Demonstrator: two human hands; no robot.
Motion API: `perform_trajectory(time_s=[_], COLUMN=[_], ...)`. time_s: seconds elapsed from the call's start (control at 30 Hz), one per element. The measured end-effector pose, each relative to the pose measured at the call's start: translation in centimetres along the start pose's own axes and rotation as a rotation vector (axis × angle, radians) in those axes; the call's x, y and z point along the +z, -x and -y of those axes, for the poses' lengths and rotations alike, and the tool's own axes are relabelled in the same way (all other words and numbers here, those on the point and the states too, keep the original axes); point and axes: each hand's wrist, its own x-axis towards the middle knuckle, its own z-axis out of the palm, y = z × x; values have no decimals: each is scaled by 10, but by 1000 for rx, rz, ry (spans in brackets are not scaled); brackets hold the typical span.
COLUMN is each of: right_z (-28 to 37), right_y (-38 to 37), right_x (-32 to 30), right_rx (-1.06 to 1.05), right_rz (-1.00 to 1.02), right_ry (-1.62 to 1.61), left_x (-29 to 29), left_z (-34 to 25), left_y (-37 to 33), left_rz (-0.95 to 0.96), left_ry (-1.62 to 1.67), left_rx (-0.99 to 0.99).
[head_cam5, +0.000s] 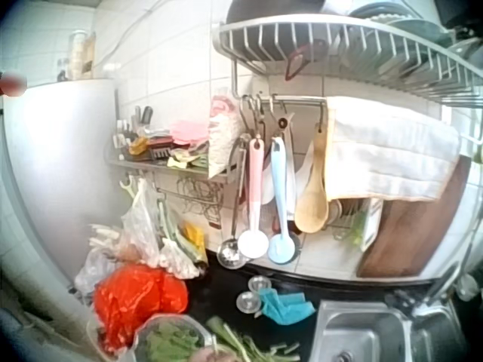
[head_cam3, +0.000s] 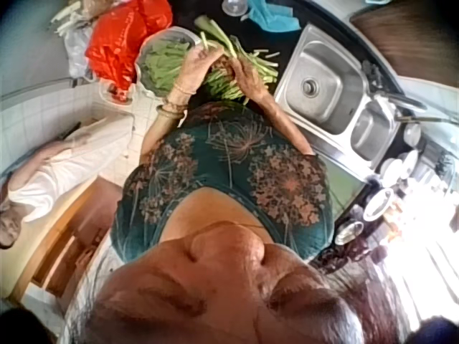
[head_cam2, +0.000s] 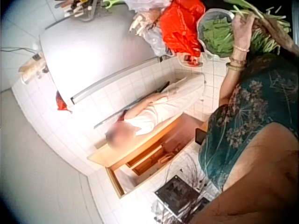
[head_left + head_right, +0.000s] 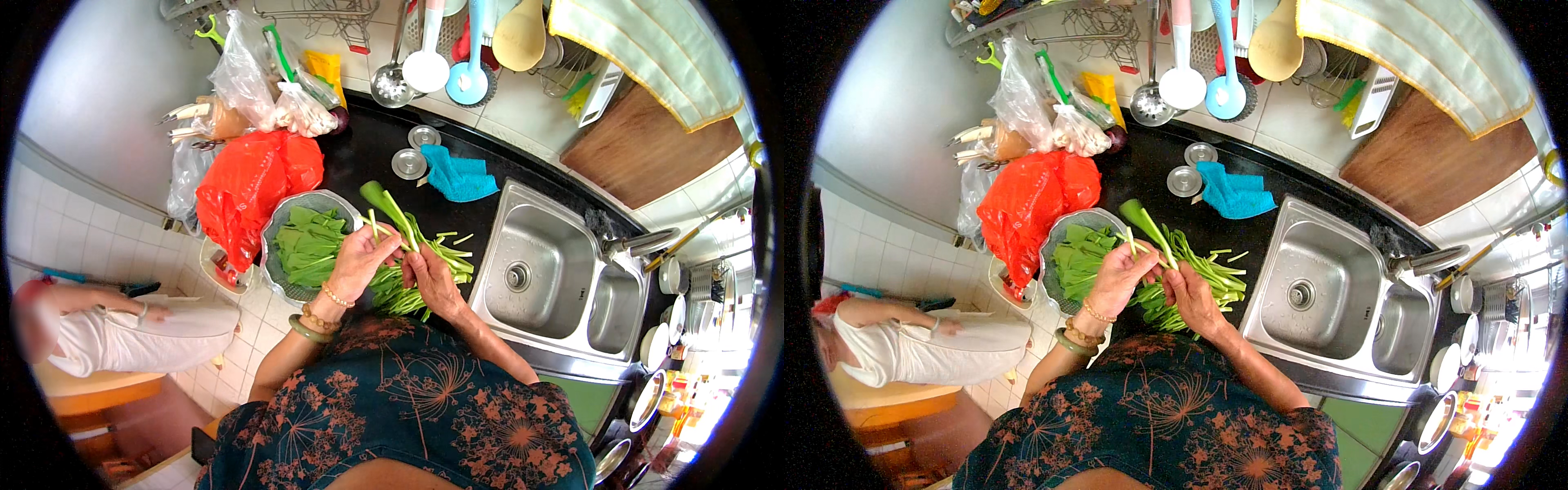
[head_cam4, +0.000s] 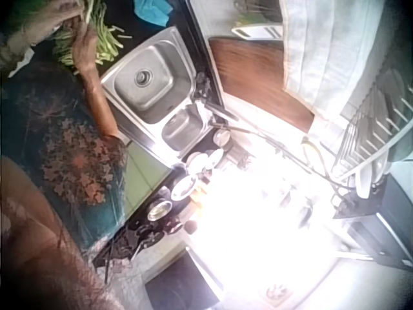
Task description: The person trims and peels leafy green vegetables by hand, placing the processed leaves into a metal colander and the stalks onto the counter.
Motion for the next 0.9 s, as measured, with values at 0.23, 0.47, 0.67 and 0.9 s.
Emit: perform_trajectory(time_s=[0.23, 0.47, 0.67, 0.9], right_z=[-8, -2, 0, 18], right_y=[-6, -9, -10, -5], right_x=[13, 16, 15, 9], right_rx=[199, 250, 241, 416], right_rz=[-33, -64, 3, 238], right_ry=[-825, -996, -1162, -1359], left_x=[12, 27, 25, 16], left_z=[11, 3, 1, -17], left_y=[8, 13, 14, 8], left_rz=[-141, -118, -179, -278], left_ry=[144, -255, -194, 192], left_rx=[141, 569, 451, 193])
